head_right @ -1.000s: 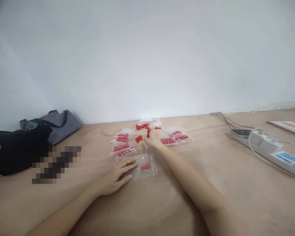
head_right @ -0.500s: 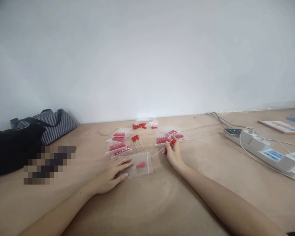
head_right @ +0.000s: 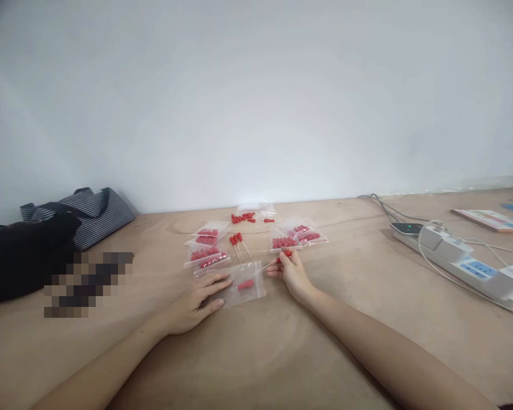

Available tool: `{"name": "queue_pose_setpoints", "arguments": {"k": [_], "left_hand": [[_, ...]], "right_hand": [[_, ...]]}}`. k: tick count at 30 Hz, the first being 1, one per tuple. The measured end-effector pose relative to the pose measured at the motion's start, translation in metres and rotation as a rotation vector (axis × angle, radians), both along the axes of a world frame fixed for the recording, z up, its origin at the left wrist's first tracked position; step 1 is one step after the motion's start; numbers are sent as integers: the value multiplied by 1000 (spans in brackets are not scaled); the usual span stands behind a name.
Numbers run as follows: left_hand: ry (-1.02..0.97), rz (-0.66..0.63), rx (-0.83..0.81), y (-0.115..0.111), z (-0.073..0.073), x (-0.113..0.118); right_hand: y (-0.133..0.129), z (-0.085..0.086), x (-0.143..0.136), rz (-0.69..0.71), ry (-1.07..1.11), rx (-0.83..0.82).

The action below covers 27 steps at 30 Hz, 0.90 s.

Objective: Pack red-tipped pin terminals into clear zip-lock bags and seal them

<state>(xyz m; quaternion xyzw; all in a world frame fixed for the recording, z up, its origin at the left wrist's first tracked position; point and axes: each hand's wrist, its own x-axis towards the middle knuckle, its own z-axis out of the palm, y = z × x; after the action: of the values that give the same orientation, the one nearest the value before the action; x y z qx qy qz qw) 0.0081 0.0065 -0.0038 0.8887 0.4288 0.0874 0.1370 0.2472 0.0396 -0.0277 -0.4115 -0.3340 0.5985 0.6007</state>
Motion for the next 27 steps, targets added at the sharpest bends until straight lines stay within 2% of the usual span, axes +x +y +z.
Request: {"name": "queue_pose_setpoints", "arguments": {"k": [4, 8, 11, 16, 19, 22, 24, 27], "left_hand": [[-30, 11, 4, 0, 1, 0], [-74, 28, 5, -1, 2, 1], [-94, 40, 0, -2, 3, 1], [-116, 29, 2, -2, 1, 0], [-119, 28, 5, -1, 0, 0], [-120, 28, 10, 0, 0, 0], [-117, 23, 13, 0, 0, 0], [-115, 18, 19, 0, -1, 0]], "right_hand": [[-3, -1, -3, 62, -48, -5], [-7, -1, -2, 170, -265, 100], [-8, 0, 0, 293, -442, 103], [0, -2, 3, 438, -566, 155], [11, -3, 3, 529, -626, 265], [22, -1, 1, 603, -694, 483], [28, 1, -2, 617, -780, 619], [34, 1, -6, 602, -976, 721]]}}
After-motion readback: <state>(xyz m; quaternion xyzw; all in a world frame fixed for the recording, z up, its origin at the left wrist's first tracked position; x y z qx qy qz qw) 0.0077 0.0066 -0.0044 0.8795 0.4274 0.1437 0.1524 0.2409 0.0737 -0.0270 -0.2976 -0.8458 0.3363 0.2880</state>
